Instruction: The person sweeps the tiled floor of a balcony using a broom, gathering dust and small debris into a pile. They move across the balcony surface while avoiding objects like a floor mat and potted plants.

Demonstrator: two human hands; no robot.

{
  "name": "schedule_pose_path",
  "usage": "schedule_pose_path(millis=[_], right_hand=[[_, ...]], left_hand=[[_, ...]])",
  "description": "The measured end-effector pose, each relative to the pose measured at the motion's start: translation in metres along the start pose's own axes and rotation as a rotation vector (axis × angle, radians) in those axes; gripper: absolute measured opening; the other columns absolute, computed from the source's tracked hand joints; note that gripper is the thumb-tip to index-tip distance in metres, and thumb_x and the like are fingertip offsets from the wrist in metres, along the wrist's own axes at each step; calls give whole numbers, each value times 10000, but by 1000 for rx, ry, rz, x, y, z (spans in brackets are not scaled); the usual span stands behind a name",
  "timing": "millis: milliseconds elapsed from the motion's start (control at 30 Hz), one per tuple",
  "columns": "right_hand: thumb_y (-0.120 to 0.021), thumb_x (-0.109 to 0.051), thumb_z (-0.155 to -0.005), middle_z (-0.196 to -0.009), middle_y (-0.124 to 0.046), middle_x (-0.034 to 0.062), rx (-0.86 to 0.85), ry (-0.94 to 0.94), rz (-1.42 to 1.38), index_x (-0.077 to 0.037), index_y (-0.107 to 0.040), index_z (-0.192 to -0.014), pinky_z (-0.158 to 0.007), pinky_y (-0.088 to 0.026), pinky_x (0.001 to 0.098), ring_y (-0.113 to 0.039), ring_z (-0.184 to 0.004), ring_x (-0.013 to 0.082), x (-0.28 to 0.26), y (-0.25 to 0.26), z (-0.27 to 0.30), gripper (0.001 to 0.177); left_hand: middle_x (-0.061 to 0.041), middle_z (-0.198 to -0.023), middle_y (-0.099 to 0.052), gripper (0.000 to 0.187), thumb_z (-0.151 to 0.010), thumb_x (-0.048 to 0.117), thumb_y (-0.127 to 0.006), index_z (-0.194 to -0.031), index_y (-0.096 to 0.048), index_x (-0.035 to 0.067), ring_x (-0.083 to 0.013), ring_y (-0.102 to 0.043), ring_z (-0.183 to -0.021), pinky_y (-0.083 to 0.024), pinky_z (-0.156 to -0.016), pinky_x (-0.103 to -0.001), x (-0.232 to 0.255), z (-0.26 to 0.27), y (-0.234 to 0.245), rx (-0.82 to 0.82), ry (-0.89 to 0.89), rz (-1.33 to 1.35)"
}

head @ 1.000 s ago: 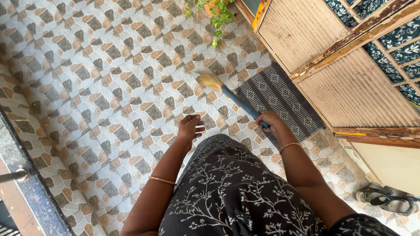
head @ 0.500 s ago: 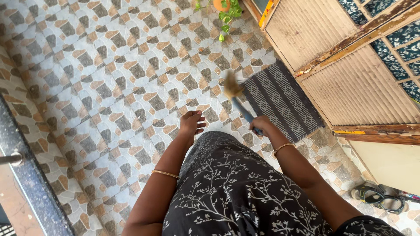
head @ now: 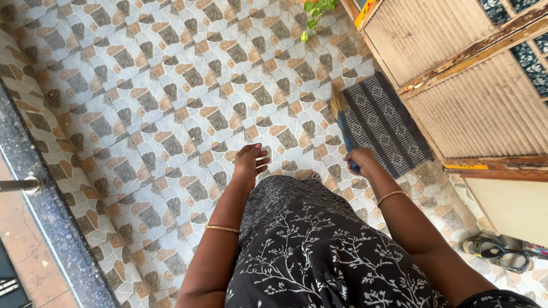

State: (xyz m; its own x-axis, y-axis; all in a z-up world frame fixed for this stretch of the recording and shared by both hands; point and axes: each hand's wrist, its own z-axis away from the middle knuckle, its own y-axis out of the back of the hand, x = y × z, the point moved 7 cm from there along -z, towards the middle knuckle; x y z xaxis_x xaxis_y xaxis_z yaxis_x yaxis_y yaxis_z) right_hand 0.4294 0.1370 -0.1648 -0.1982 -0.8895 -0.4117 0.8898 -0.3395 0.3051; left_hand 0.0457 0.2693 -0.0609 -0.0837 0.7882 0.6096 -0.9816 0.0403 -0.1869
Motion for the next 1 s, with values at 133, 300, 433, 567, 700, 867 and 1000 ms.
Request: schedule_pose_path(millis=[133, 300, 433, 567, 700, 867, 1000], right_hand=[[-703, 21, -864, -749, -666, 195, -33, -81, 137, 122, -550, -1092, -411, -493, 287, -610, -502, 202, 48, -70, 24, 292], [-694, -4, -869, -711, -620, 128, -275, -8, 267, 115, -628, -1181, -364, -429, 253, -546, -464, 148, 23, -118, 91, 341], [-688, -36, -851, -662, -608, 92, -250, 101, 57, -64, -613, -1282, -370, -419, 253, -513, -440, 130, -5, -85, 118, 439], [-684, -31, -877, -660, -587, 78, -101, 149, -32, -9, -635, -1195, -378, -432, 293, -525, -459, 136, 4, -66, 99, 323], [-693, -23, -904, -670, -579, 93, 1, 61, -184, 64, -551, -1058, -375, -436, 324, -568, -476, 171, 26, -58, 54, 227], [-677, -17, -937, -690, -613, 135, -38, -165, -305, 84, -523, -1100, -405, -480, 258, -586, -500, 171, 59, -82, 62, 246], [-686, -61, -913, -660, -587, 95, -270, -137, 77, 115, -553, -1154, -343, -407, 255, -521, -455, 160, 54, -126, 109, 327]], left_hand=[[-50, -996, -711, 212, -980, 268, -601, -1127, -616, 115, -205, -698, -852, -521, -717, -366, -9, 7, 23, 18, 19, 4], [-50, -990, -712, 209, -982, 258, -601, -1126, -622, 108, -200, -696, -845, -527, -713, -365, 1, 14, 33, -5, -16, -3], [-47, -980, -712, 220, -980, 270, -608, -1133, -618, 112, -200, -694, -839, -525, -716, -357, 7, 18, 31, -15, -11, -31], [-49, -979, -713, 217, -979, 270, -619, -1120, -604, 106, -204, -696, -840, -523, -715, -363, 5, 23, 32, -26, 6, -43], [-46, -976, -713, 210, -979, 283, -624, -1101, -612, 112, -201, -696, -840, -522, -712, -364, 7, 23, 35, -29, -9, -59], [-40, -958, -702, 198, -981, 282, -624, -1095, -602, 122, -198, -684, -824, -510, -716, -372, 5, 18, 30, -34, 3, -79], [-43, -952, -698, 205, -977, 286, -621, -1101, -608, 124, -196, -684, -822, -512, -725, -369, 5, 12, 14, -84, -10, -87]])
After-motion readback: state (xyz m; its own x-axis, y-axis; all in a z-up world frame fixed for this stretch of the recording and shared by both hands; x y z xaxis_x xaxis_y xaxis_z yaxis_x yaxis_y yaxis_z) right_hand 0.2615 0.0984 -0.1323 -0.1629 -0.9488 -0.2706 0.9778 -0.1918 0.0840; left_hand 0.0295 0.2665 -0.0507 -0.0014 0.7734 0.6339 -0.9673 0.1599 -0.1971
